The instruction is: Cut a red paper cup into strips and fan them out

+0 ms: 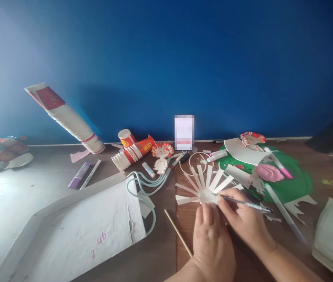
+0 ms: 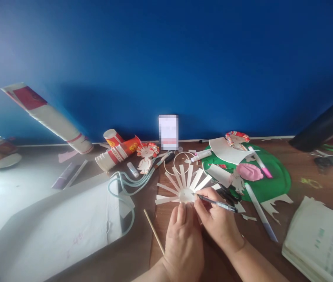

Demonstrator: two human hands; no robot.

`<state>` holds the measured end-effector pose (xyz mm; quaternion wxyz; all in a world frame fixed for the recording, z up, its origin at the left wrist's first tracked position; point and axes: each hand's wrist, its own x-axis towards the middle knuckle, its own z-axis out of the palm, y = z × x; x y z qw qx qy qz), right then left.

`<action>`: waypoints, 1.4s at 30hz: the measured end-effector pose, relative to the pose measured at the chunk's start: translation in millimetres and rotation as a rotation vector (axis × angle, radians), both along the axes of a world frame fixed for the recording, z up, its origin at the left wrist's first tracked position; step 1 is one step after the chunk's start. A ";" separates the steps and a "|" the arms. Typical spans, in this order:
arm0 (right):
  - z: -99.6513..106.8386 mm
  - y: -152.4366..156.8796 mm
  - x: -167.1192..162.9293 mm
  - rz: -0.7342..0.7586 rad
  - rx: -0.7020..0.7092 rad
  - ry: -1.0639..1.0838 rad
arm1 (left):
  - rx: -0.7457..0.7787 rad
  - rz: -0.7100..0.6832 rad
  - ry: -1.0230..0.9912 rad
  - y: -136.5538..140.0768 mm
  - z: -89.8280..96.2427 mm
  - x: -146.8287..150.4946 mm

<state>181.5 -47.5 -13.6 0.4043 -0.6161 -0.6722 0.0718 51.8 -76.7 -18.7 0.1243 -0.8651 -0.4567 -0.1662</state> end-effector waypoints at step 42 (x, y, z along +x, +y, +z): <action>-1.7 5.7 -2.9 0.054 0.011 -0.041 | -0.062 -0.008 -0.001 4.5 5.4 1.7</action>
